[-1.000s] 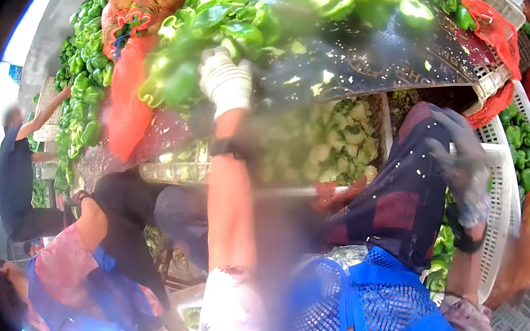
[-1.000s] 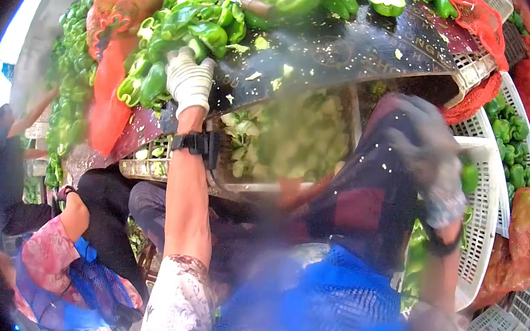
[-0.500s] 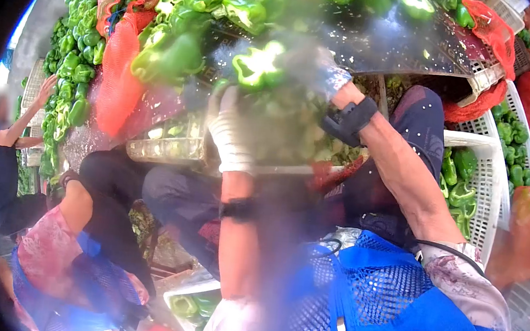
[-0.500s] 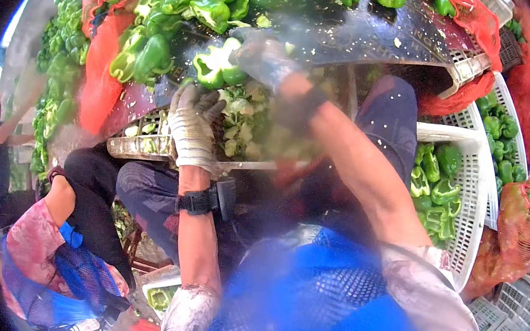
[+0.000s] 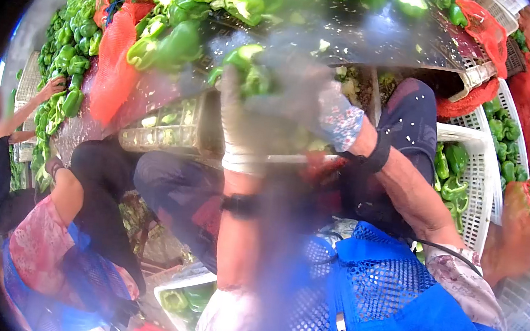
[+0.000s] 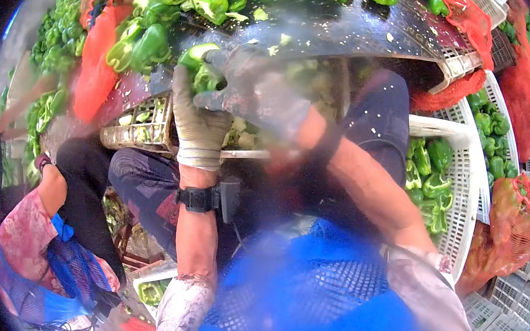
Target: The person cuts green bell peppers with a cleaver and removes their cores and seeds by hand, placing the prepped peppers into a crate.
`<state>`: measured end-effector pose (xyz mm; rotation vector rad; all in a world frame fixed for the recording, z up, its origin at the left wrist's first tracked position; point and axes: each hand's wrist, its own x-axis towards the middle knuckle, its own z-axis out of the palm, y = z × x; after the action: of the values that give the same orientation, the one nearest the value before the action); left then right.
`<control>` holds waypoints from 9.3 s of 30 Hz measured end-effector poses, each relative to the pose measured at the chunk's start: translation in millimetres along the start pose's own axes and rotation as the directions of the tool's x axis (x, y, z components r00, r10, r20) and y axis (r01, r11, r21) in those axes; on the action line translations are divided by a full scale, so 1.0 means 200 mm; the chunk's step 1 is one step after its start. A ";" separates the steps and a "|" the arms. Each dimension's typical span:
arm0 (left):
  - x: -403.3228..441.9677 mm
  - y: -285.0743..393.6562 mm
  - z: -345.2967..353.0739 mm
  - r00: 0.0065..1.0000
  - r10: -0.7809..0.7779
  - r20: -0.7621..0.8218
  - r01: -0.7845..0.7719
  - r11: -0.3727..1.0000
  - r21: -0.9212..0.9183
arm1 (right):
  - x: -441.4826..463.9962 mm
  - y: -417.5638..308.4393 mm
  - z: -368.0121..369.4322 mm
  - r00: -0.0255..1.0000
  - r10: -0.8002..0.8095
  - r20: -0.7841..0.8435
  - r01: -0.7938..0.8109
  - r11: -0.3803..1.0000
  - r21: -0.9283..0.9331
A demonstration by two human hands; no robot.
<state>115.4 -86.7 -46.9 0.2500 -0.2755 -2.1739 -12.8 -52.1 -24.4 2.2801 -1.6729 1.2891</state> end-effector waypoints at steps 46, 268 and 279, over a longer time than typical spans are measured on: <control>-0.09 -0.02 -0.05 0.997 -0.039 -0.069 0.078 0.623 0.778 | -0.17 0.07 -0.09 0.619 0.331 0.712 -0.616 0.767 0.179; -0.20 -0.26 -0.21 0.940 0.288 -0.183 -0.119 0.780 0.615 | -0.36 -0.04 -0.08 0.878 0.352 0.325 -0.376 0.926 0.014; -0.28 -0.21 -0.06 0.973 0.166 -0.159 -0.064 0.860 0.506 | -0.32 0.06 -0.11 0.871 0.374 0.318 -0.442 0.880 0.176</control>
<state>119.0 -18.4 -65.5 0.7192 -0.7225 -1.9063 -41.0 2.9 -56.1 2.4162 -2.3240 1.3623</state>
